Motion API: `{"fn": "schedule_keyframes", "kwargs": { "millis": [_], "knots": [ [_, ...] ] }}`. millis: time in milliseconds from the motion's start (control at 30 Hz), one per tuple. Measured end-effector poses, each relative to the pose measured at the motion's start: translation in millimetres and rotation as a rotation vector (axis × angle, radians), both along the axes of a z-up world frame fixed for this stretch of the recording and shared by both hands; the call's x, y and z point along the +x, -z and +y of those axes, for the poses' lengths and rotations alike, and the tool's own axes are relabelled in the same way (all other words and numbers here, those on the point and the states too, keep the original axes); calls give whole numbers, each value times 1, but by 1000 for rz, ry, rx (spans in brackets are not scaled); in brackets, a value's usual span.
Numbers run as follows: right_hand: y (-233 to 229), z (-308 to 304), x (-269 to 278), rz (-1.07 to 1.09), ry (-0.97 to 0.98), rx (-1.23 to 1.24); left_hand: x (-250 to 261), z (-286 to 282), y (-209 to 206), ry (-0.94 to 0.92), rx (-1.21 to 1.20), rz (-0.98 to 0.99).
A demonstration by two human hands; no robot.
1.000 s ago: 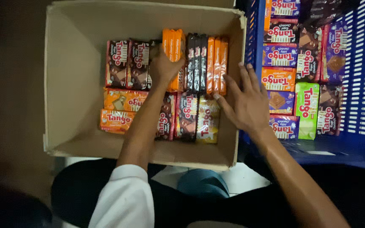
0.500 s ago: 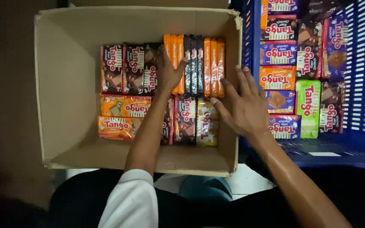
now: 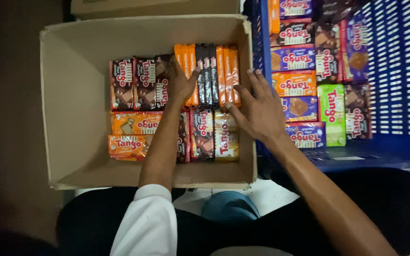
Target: The person transfers packs of Tango chocolate bars from a cardboard box into a blue plastic basket. They pick up multiple bars at a time and arrange them neatly in rows within the basket.
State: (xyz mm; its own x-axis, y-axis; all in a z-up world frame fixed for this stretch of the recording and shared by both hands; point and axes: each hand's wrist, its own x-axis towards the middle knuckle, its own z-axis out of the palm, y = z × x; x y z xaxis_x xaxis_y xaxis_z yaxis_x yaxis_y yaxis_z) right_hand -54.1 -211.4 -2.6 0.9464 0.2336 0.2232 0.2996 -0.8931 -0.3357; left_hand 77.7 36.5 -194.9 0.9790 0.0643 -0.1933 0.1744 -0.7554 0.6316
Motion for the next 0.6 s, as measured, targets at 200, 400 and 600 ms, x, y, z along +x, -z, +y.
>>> {"fn": "schedule_keyframes", "kwargs": {
  "millis": [200, 400, 600],
  "knots": [
    [-6, -9, 1, 13, 76, 384, 16, -37, -50, 124, -2, -649],
    [16, -41, 18, 83, 125, 659, -13, -156, -130, 338, -213, -665],
    [83, -133, 45, 287, 504, 637, -46, -220, -150, 204, 83, -457]
  ]
}}
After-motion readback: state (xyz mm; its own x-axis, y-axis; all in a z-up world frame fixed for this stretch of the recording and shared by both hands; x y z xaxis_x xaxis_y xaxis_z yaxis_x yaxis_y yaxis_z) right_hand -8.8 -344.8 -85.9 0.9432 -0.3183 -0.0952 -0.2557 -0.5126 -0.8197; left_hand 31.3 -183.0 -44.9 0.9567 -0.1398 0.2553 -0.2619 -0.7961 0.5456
